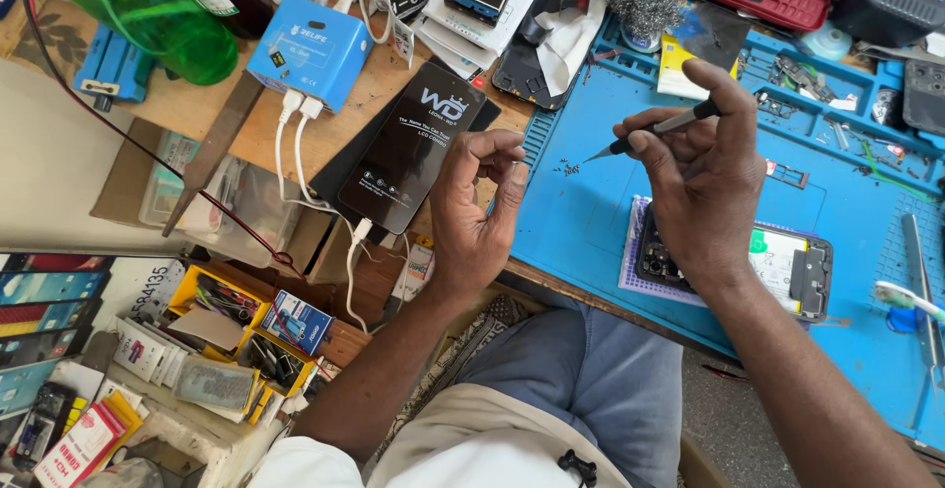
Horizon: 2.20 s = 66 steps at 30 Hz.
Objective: The person holds a smartphone, removes the back cover, and detaches the camera module. They clean the module with a brush, reattach it, and use a screwdriver to secure screws on the phone's internal frame.
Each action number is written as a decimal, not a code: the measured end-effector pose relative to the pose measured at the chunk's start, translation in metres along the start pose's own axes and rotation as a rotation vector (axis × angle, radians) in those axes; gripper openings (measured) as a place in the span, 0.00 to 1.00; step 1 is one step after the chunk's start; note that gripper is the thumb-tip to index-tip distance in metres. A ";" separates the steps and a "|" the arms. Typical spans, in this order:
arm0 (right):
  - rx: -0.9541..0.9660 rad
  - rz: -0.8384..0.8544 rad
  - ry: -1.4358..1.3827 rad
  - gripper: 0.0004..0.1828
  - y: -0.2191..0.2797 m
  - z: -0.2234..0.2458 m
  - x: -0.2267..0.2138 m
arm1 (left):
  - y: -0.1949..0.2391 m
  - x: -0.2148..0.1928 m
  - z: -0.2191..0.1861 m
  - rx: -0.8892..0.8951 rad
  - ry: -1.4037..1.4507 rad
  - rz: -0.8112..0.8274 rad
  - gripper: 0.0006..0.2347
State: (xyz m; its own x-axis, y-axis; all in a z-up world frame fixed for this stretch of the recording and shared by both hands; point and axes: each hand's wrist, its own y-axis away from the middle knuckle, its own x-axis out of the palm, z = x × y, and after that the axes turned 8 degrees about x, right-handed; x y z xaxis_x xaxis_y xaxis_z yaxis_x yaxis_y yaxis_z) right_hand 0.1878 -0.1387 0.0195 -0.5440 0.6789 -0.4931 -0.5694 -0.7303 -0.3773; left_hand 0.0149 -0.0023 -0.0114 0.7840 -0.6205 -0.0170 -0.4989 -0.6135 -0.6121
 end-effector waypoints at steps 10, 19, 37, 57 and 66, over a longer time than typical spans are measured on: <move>0.016 0.021 0.028 0.30 -0.001 -0.001 0.002 | -0.005 -0.001 -0.004 -0.017 -0.027 0.053 0.10; 0.101 -0.010 -0.253 0.31 0.006 -0.013 -0.001 | -0.029 0.006 -0.001 0.034 -0.373 0.408 0.08; 0.177 -0.054 -0.327 0.32 0.008 -0.022 -0.012 | -0.044 0.025 0.017 0.022 -0.580 0.584 0.04; 0.364 -0.236 -0.315 0.28 0.073 -0.017 -0.066 | -0.007 0.040 -0.022 0.248 -0.389 0.644 0.09; 0.357 -0.211 -0.274 0.28 0.076 -0.029 -0.065 | -0.002 0.040 -0.021 0.250 -0.407 0.674 0.11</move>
State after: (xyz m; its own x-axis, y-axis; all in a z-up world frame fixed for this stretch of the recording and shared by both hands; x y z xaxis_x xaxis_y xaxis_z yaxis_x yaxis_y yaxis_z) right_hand 0.1975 -0.2404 0.0005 -0.5091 0.8388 -0.1930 -0.8338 -0.5363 -0.1313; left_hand 0.0397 -0.0363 0.0061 0.4428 -0.5614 -0.6991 -0.8507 -0.0169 -0.5253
